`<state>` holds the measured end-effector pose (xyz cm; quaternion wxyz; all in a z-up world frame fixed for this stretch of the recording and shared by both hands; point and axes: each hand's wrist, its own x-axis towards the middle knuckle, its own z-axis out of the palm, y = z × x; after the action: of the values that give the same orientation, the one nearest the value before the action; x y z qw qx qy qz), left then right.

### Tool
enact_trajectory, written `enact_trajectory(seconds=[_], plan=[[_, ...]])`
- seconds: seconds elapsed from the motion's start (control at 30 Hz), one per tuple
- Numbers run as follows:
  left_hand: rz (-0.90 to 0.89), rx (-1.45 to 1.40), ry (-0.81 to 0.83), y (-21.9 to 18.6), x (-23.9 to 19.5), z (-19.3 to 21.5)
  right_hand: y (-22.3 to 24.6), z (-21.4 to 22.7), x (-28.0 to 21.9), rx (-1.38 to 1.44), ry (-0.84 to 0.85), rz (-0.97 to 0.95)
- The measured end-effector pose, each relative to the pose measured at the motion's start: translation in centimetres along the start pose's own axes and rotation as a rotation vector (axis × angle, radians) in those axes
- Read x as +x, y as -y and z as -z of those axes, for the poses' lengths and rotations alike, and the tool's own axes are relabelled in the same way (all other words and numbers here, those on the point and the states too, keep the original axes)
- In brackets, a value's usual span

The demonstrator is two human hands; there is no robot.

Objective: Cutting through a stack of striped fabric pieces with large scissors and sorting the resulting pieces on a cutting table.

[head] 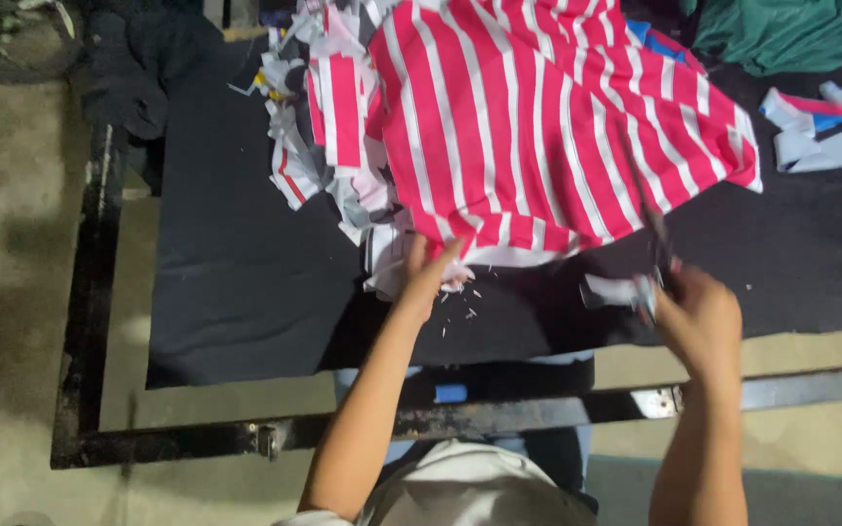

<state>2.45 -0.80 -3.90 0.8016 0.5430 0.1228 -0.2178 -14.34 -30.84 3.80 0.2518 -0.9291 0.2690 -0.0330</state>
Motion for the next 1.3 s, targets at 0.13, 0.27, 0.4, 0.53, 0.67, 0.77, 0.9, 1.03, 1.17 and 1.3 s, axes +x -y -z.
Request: enact_trajectory(seconds=[0.13, 0.27, 0.4, 0.53, 0.67, 0.77, 0.9, 1.03, 1.17, 1.3], plan=[[-0.022, 0.284, 0.016, -1.2, -0.7, -0.2, 1.0, -2.9, 9.7, -0.222, -0.252, -0.131], [-0.065, 0.298, 0.031, -1.5, -0.9, -0.1, -2.8, -6.8, 16.0, -0.324, -0.445, -0.056], [0.160, 0.432, -0.099, -2.4, -0.8, -0.6, -2.9, -6.7, 16.6, -0.359, -0.717, 0.090], [-0.212, 0.433, 0.048, -0.7, -0.4, 0.2, 2.8, -2.9, 12.0, -0.218, -0.840, 0.488], [-0.355, 0.820, -0.076, -3.6, -1.0, -0.7, 8.6, -9.0, 6.8, 0.326, -0.383, 0.393], [-0.461, 0.969, -0.100, -3.7, -1.5, 0.5, 8.0, -12.9, 6.8, -0.236, -0.031, 0.660], [-0.558, 0.606, -0.097, -1.3, 3.0, 3.3, 7.1, -12.7, 9.0, -0.005, -0.385, 0.744], [-0.350, 0.279, -0.261, -7.4, 3.1, 1.6, 7.4, -12.0, 9.5, -0.025, -0.571, 0.823], [-0.380, 0.266, -0.245, -13.6, 1.2, -1.6, 4.8, -12.4, 11.7, -0.064, -0.625, 0.801], [-0.284, 0.350, -0.214, -11.5, 2.5, 0.5, 3.2, -12.0, 12.3, -0.044, -0.584, 0.681]])
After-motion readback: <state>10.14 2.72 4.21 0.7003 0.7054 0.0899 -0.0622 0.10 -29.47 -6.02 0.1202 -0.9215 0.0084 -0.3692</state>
